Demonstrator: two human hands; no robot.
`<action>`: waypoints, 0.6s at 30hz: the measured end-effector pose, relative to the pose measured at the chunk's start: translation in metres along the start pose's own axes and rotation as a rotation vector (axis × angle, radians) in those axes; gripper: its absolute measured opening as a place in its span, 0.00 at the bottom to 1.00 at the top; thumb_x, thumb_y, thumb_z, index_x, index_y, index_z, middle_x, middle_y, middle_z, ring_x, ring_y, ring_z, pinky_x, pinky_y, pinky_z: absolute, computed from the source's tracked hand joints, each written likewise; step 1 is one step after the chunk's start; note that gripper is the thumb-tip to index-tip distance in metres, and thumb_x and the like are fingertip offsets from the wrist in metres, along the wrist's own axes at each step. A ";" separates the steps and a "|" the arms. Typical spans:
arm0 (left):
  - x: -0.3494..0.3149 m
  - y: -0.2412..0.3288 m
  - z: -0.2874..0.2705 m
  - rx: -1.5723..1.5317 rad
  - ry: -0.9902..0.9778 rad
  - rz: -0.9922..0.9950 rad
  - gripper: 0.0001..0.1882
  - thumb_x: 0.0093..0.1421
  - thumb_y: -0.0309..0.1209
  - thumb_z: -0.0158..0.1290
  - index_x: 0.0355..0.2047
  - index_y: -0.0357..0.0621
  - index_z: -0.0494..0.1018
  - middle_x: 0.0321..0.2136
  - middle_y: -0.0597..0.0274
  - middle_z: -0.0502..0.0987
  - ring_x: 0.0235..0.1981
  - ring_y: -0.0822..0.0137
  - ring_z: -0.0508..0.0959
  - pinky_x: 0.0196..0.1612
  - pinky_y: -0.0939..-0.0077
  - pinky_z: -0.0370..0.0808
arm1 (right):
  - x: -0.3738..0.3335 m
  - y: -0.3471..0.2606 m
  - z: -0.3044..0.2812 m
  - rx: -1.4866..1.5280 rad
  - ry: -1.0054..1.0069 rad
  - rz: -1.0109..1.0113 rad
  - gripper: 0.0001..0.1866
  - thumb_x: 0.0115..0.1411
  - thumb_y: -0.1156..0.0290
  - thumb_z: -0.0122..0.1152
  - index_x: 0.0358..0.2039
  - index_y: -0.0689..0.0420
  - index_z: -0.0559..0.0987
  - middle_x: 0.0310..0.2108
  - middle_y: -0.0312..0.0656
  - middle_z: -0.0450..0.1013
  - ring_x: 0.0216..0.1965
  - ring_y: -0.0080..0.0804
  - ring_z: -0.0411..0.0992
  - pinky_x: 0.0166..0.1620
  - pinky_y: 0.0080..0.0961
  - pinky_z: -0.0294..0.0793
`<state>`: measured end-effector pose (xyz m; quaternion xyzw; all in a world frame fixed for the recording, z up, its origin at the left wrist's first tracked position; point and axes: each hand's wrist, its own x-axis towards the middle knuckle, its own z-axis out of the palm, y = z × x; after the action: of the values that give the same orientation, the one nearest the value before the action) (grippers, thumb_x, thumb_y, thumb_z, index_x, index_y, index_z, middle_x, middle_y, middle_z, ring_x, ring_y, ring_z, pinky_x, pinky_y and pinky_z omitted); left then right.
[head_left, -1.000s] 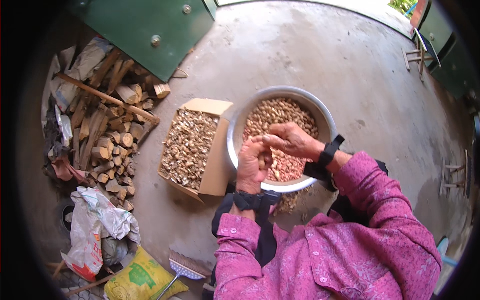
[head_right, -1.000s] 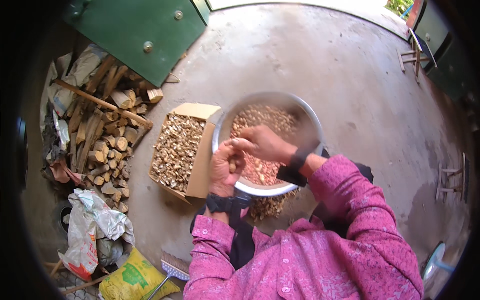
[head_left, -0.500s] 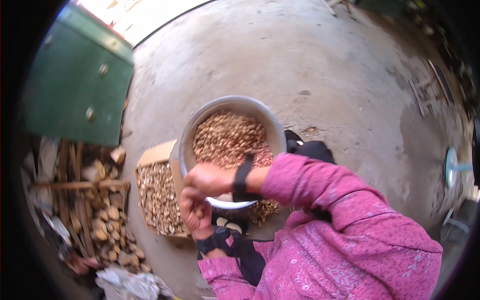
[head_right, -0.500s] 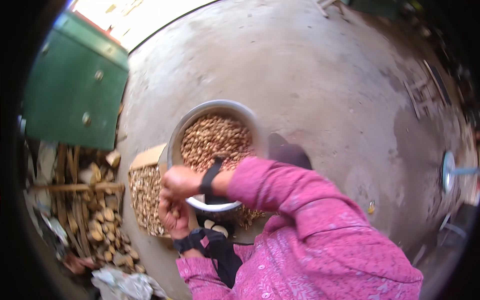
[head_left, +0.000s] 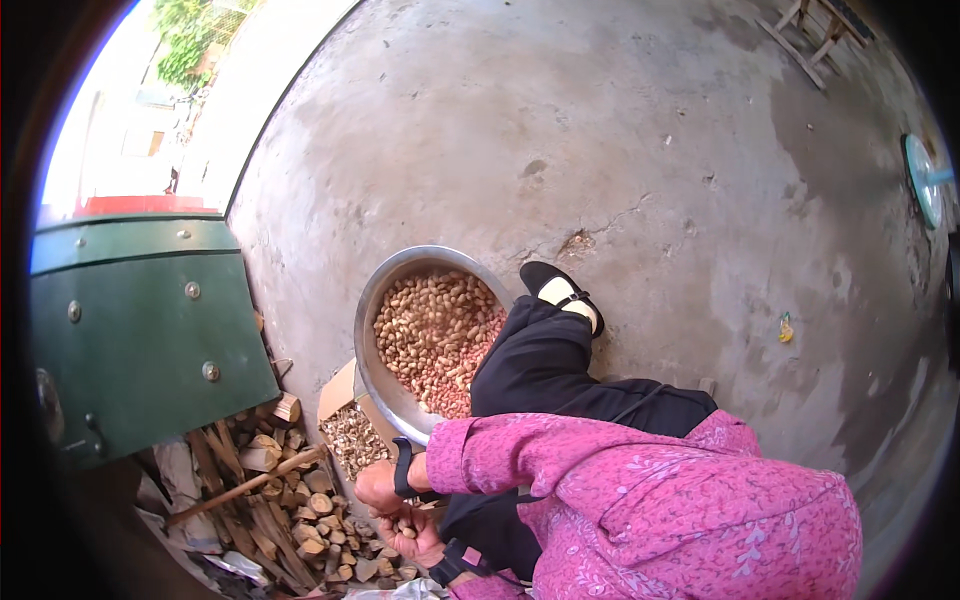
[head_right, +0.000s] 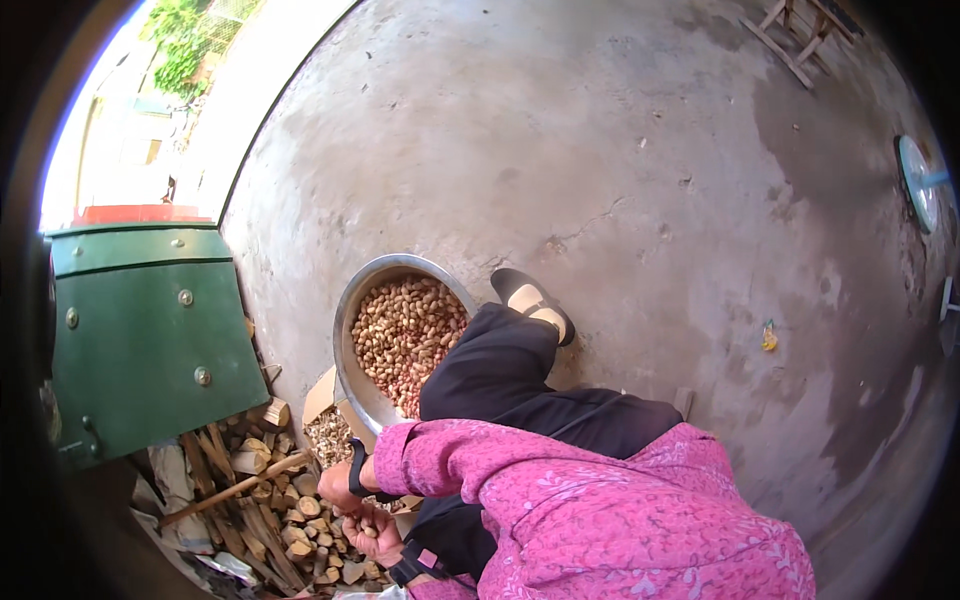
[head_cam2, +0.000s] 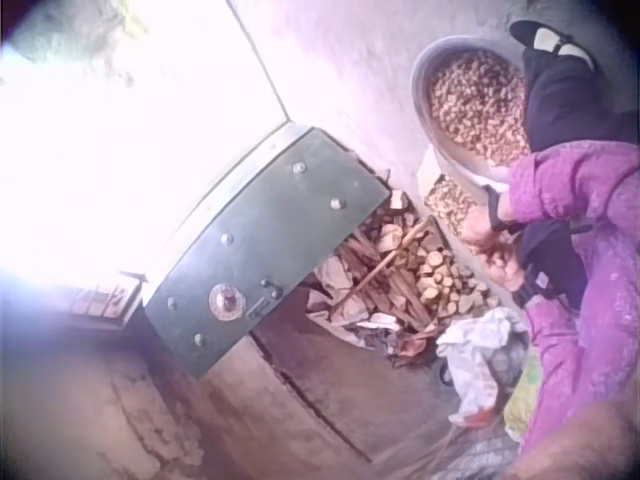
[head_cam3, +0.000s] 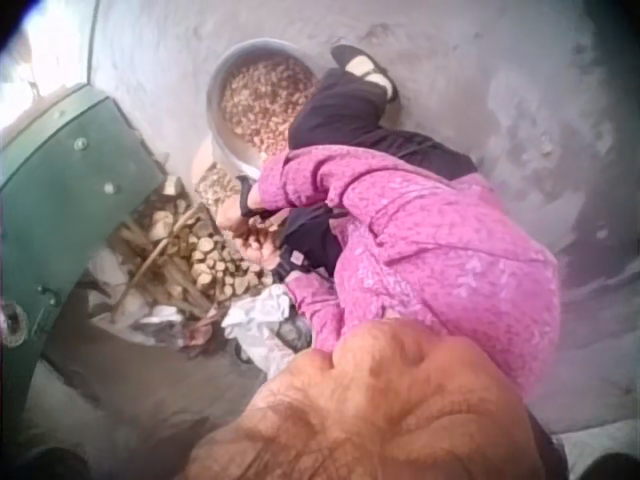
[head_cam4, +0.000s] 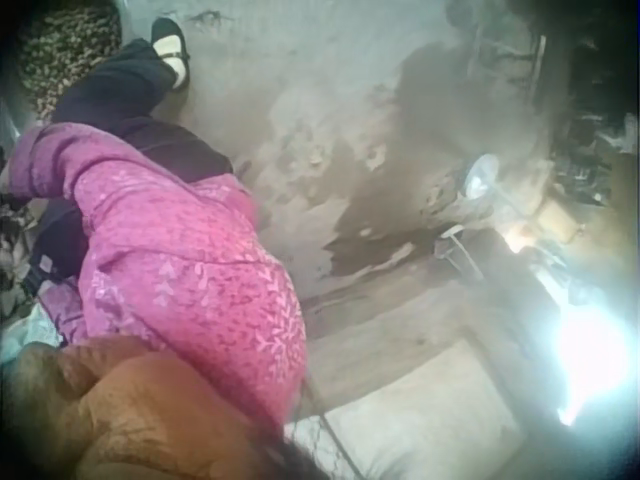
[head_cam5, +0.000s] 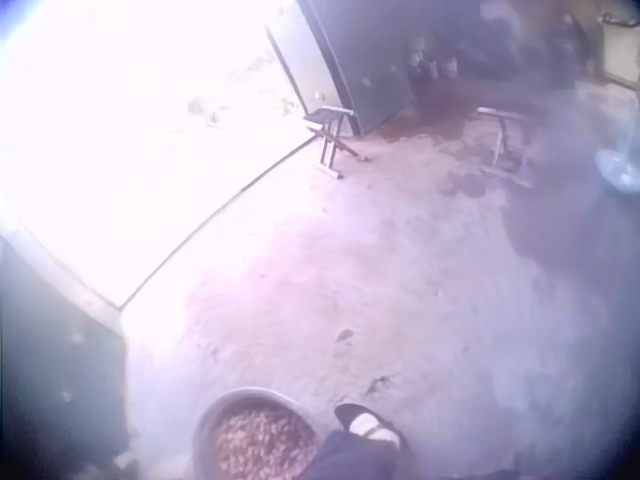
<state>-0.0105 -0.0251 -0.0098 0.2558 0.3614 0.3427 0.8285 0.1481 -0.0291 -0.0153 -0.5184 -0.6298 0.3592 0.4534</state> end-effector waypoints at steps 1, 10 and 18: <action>-0.003 -0.005 0.013 -0.003 0.016 0.015 0.07 0.55 0.32 0.45 0.21 0.47 0.67 0.10 0.71 0.59 0.09 0.78 0.55 0.10 0.85 0.52 | 0.000 0.000 -0.001 -0.007 0.008 -0.015 0.11 0.44 0.63 0.60 0.22 0.58 0.80 0.24 0.49 0.75 0.30 0.45 0.75 0.33 0.36 0.75; -0.001 -0.010 0.044 0.020 0.079 0.058 0.06 0.54 0.32 0.46 0.23 0.46 0.65 0.12 0.70 0.61 0.10 0.78 0.57 0.09 0.85 0.52 | -0.010 -0.004 -0.027 -0.044 0.126 -0.061 0.09 0.42 0.65 0.61 0.20 0.58 0.79 0.22 0.46 0.75 0.29 0.42 0.75 0.32 0.34 0.75; 0.004 -0.008 0.045 0.047 0.008 0.005 0.06 0.53 0.32 0.47 0.24 0.45 0.65 0.11 0.70 0.59 0.10 0.78 0.56 0.10 0.85 0.51 | -0.016 -0.005 -0.037 -0.057 0.172 -0.045 0.09 0.41 0.65 0.60 0.21 0.58 0.79 0.22 0.46 0.75 0.28 0.42 0.75 0.31 0.34 0.75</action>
<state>0.0296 -0.0357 0.0105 0.2749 0.3719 0.3370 0.8201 0.1819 -0.0468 -0.0017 -0.5458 -0.6099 0.2850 0.4989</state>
